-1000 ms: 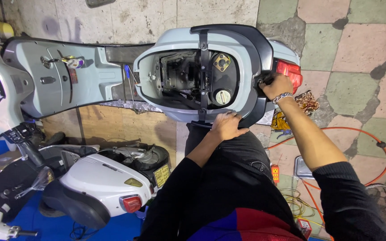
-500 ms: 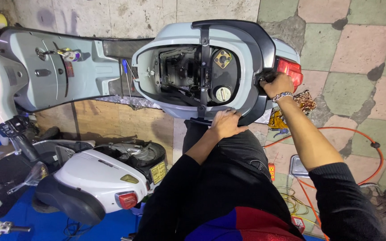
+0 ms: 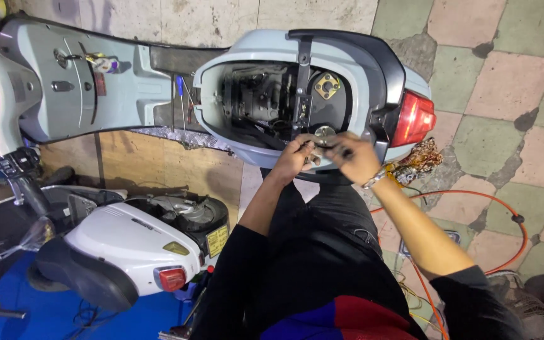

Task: The person aligns and secures the rear body panel of a scooter, then installs and tightens a black grab bar using a T-handle wrench. The panel is positioned over the engine area and fastened to the frame.

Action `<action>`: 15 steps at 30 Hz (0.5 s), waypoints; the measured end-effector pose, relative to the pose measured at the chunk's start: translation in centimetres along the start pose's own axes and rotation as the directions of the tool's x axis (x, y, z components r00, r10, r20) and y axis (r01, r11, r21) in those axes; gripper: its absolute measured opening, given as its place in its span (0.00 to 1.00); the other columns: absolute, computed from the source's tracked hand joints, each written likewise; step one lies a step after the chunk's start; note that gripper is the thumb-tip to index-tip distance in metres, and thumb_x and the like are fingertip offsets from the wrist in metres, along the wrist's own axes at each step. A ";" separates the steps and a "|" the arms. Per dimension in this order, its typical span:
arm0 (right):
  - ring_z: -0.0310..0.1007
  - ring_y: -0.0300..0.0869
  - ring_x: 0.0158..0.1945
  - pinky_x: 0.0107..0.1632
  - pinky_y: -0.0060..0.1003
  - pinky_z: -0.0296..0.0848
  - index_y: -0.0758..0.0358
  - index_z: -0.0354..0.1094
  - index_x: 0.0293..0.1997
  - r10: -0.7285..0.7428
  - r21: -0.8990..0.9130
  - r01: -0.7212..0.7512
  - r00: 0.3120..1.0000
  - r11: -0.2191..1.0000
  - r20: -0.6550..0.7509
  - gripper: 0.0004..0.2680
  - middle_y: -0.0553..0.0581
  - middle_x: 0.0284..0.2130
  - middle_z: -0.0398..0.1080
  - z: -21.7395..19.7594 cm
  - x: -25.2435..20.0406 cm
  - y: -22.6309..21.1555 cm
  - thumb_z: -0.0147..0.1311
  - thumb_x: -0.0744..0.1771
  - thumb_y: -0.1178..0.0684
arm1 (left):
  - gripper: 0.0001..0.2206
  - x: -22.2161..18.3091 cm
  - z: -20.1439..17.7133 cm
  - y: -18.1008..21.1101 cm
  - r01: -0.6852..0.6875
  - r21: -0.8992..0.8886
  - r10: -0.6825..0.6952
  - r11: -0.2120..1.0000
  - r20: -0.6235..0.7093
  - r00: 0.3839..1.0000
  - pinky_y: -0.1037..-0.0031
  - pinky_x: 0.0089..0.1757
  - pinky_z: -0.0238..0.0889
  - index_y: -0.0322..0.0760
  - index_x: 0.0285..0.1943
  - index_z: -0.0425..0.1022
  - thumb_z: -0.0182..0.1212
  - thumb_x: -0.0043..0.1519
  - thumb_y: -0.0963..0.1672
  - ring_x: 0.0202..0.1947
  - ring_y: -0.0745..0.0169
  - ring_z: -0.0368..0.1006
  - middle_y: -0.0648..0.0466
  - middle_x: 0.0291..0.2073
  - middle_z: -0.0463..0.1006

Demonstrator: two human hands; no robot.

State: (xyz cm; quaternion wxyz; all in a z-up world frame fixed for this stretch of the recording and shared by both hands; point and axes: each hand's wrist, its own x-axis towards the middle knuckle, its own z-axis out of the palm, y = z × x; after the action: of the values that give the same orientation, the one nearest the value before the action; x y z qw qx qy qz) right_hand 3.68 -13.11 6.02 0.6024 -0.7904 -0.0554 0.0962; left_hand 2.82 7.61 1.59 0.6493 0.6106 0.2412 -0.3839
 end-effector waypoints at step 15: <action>0.79 0.52 0.41 0.45 0.43 0.73 0.59 0.78 0.41 0.327 -0.087 -0.358 0.911 0.930 -0.253 0.08 0.59 0.31 0.77 5.7 9.1 0.2 0.69 0.66 0.48 | 0.27 10.4 -9.1 7.0 -0.249 0.619 0.403 0.745 -0.121 0.907 0.43 0.56 0.65 0.43 0.60 0.71 0.49 0.66 0.62 0.57 0.34 0.74 0.36 0.52 0.79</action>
State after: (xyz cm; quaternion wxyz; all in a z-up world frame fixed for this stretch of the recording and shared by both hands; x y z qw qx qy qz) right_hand 11.34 -5.98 3.63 0.5250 -0.8316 0.1494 0.1030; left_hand 15.86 14.07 -3.53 0.4491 0.8571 0.0772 -0.2403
